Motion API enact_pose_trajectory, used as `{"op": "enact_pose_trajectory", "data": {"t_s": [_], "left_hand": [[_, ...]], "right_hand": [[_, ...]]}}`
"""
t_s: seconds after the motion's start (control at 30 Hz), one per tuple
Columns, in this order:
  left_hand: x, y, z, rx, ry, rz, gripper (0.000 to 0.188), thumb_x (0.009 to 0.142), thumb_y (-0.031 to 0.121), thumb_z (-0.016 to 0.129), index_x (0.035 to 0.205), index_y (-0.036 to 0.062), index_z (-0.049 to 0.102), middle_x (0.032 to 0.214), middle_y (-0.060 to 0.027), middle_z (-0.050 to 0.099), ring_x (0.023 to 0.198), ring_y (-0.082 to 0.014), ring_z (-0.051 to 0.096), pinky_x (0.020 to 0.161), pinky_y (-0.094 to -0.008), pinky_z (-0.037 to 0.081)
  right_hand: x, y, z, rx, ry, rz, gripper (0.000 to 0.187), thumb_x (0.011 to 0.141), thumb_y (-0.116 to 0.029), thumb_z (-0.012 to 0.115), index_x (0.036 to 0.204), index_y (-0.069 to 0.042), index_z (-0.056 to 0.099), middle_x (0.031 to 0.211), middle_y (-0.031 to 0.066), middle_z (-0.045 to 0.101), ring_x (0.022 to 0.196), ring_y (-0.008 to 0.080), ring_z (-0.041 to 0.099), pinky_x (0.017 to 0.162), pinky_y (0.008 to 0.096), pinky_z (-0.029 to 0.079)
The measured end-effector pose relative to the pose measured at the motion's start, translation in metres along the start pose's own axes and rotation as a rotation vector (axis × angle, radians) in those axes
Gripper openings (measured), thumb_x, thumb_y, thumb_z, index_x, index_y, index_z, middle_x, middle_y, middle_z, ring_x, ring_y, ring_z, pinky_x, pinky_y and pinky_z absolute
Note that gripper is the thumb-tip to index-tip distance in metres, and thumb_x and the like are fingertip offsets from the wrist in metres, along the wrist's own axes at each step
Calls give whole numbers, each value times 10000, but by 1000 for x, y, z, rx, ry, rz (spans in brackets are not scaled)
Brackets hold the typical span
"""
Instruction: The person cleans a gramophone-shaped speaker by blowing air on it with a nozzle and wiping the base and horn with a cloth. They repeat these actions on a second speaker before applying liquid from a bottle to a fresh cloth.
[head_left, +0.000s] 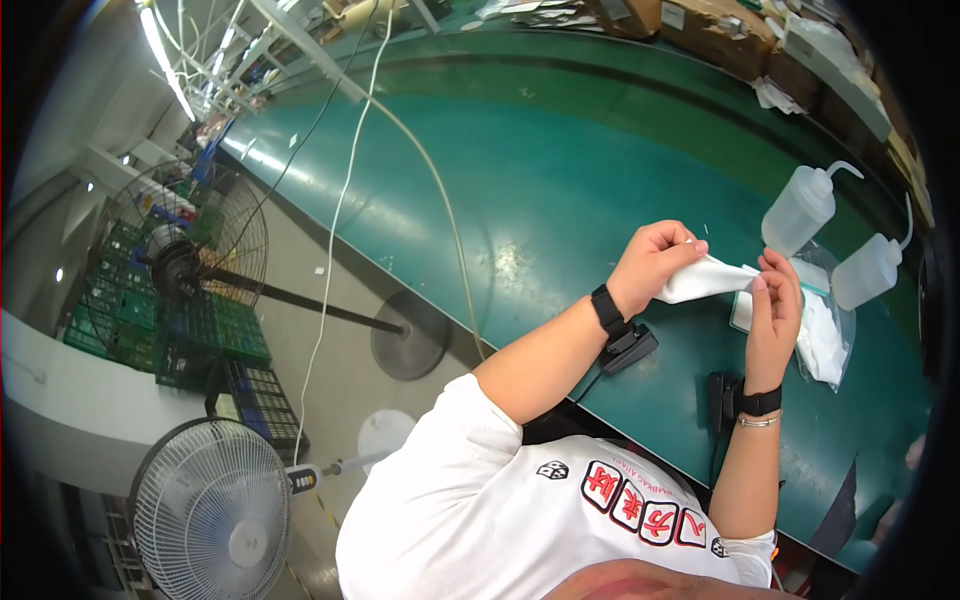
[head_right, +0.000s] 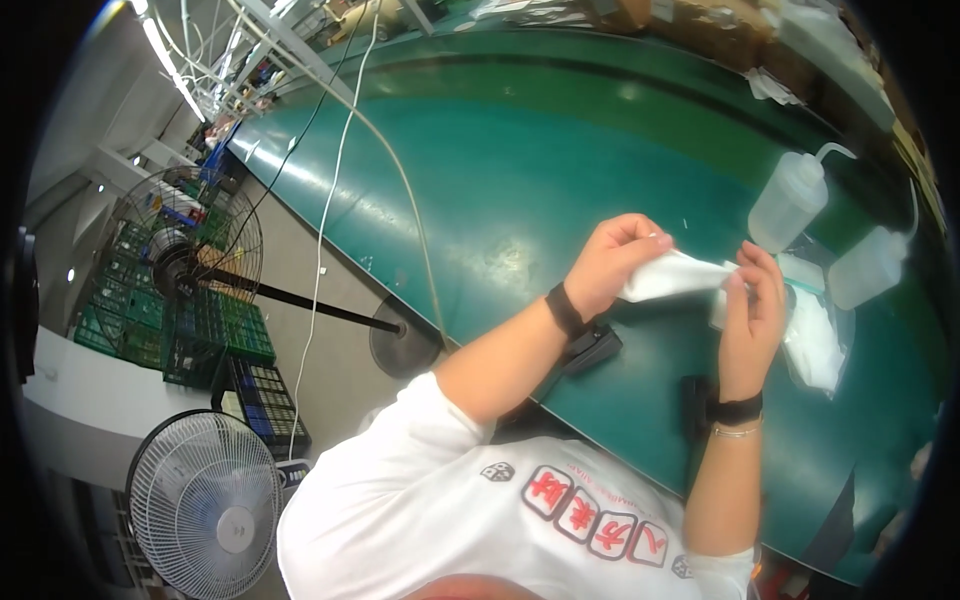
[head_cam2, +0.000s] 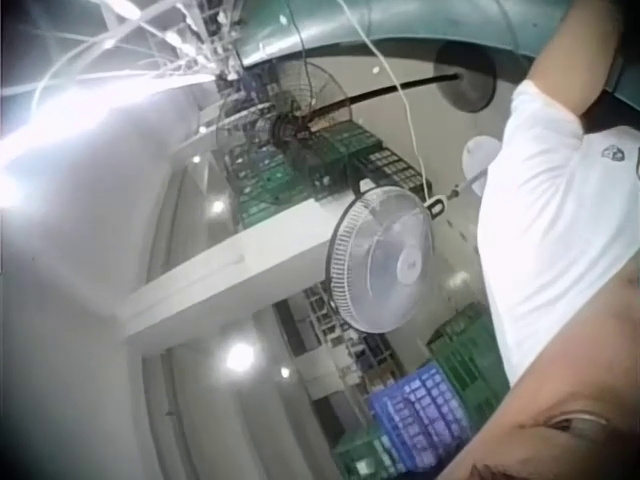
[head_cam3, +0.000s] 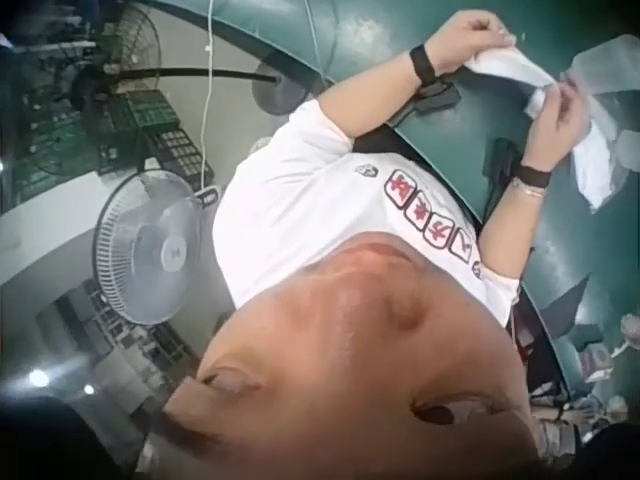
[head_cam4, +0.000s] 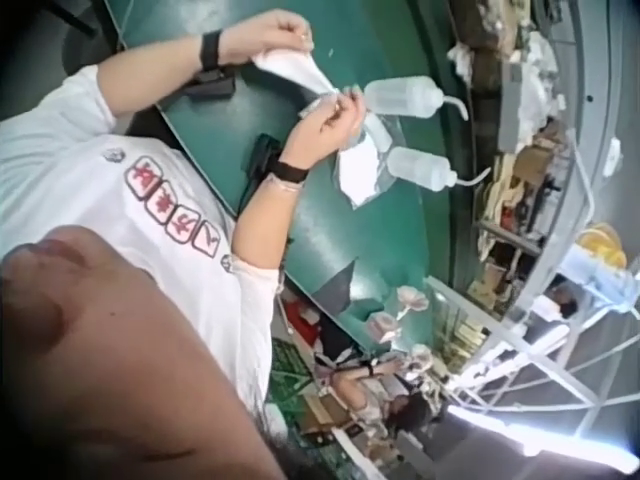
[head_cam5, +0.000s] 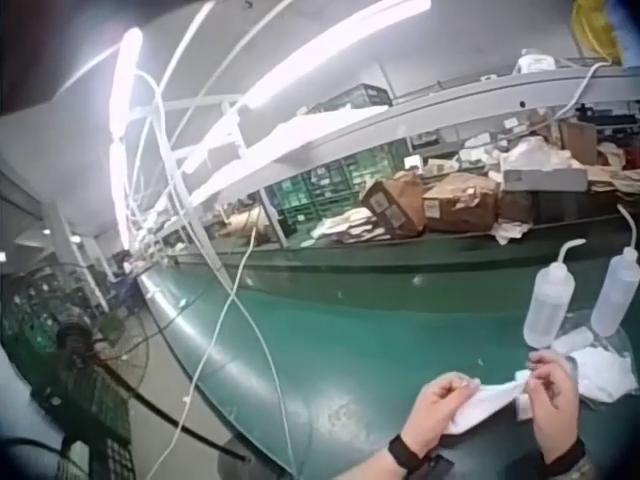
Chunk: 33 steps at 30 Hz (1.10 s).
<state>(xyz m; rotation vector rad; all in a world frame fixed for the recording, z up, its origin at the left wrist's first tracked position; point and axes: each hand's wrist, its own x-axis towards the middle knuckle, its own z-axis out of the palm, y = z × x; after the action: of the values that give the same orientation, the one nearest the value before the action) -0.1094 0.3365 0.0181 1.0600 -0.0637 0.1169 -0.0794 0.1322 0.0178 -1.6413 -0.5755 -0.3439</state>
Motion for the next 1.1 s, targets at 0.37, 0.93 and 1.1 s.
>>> {"op": "enact_pose_trajectory", "data": {"t_s": [0.37, 0.93, 1.1], "left_hand": [[7, -10, -8, 335, 79, 183, 165, 932, 113, 690, 797, 79, 603, 795, 21, 626, 707, -51, 568, 640, -206, 467], [9, 6, -16, 50, -245, -219, 104, 943, 98, 665, 1036, 66, 631, 976, 8, 649, 868, -52, 593, 743, -202, 480], [2, 17, -14, 172, -338, -216, 129, 932, 92, 673, 1049, 58, 632, 1004, -14, 665, 896, -78, 617, 781, -223, 498]], "right_hand": [[-3, -5, 12, 426, -17, 347, 234, 999, -115, 557, 1218, -32, 552, 1152, 41, 550, 1088, 123, 510, 956, 255, 393], [-11, -13, 14, 110, -316, 381, 194, 932, -161, 679, 975, 28, 684, 886, 2, 624, 757, 76, 528, 658, 215, 403], [-1, -8, 9, 192, -211, 243, 222, 950, -181, 660, 993, 35, 689, 864, -15, 622, 758, 69, 526, 663, 217, 403]]}}
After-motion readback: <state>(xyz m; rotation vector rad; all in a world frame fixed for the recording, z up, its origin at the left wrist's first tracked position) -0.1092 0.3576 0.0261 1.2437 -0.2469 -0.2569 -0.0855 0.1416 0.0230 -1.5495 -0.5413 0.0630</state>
